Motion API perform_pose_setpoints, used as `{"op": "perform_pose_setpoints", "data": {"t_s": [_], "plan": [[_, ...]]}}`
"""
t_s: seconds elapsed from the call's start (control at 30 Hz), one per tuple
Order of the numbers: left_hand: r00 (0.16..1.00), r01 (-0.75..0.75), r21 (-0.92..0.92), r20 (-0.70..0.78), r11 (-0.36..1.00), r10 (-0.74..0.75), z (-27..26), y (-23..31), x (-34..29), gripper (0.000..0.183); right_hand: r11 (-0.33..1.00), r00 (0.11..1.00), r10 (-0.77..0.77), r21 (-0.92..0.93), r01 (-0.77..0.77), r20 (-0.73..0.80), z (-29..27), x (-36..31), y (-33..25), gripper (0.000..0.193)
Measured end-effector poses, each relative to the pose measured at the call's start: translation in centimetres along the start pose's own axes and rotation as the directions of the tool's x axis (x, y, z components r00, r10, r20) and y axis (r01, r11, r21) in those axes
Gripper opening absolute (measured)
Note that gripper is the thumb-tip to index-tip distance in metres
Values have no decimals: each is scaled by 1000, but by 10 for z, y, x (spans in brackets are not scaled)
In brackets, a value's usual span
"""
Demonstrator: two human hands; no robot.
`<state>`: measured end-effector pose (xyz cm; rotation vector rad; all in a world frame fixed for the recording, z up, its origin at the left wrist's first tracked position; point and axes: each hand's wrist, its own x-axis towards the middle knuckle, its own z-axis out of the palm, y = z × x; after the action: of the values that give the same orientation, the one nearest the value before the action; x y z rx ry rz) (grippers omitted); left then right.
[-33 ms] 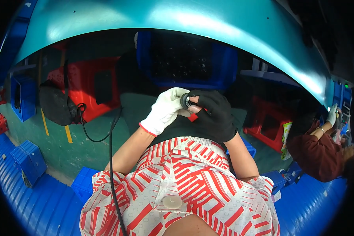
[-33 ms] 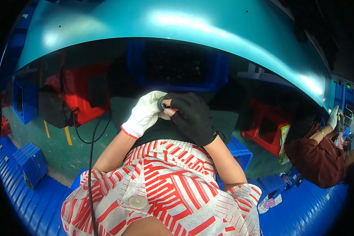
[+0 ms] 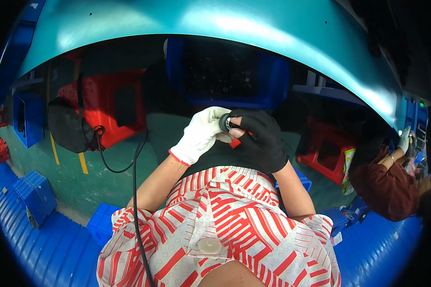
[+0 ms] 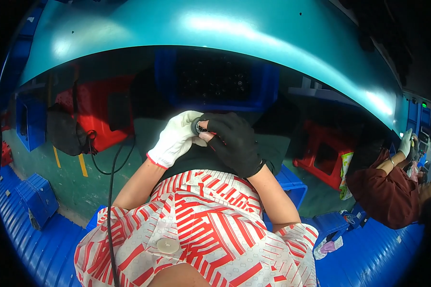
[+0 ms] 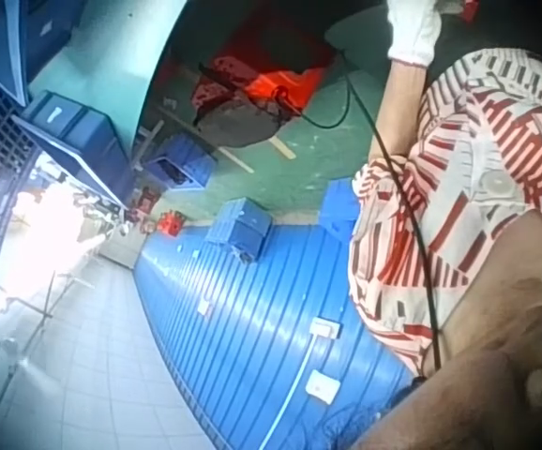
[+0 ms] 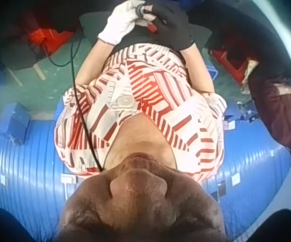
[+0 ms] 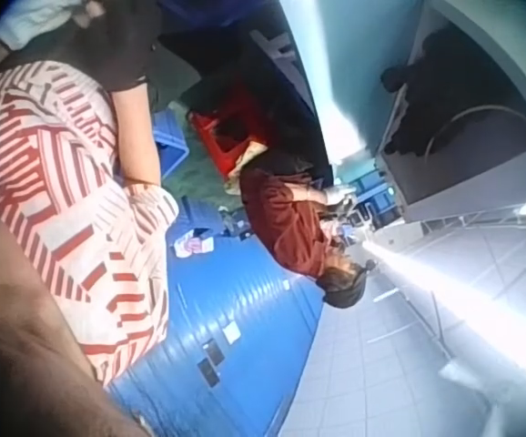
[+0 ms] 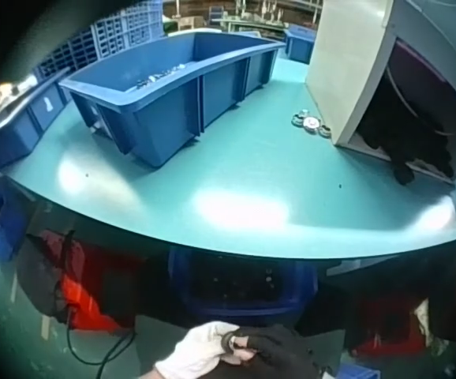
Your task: Assembling small metal components into circular black rubber parts at a factory workstation.
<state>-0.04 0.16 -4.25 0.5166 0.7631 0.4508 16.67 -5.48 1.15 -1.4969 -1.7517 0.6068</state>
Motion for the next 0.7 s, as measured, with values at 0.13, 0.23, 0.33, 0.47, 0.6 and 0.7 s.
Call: {"op": "perform_pose_setpoints", "data": {"t_s": [0.13,0.23,0.33,0.47,0.6,0.7], "plan": [[997,15,-46,76,999,-11,1,6,-6,30,1000,1000,12,2,-12,-9,0,-1,1,21],[992,51,-106,122,993,-38,-6,4,-11,38,1000,1000,9,-7,-9,-5,-1,0,1,22],[986,85,-197,157,977,-54,-5,10,-16,44,1000,1000,-2,-10,2,-17,-1,-1,4,22],[985,36,-183,170,982,-5,-4,8,-18,45,1000,1000,-10,-19,10,7,2,-3,5,22],[1000,-3,9,-8,1000,3,8,5,-17,41,999,1000,-23,-32,23,-3,11,-9,9,26],[998,-9,76,-58,997,14,12,4,-16,36,998,999,-38,-47,37,-15,15,-13,8,33]]}}
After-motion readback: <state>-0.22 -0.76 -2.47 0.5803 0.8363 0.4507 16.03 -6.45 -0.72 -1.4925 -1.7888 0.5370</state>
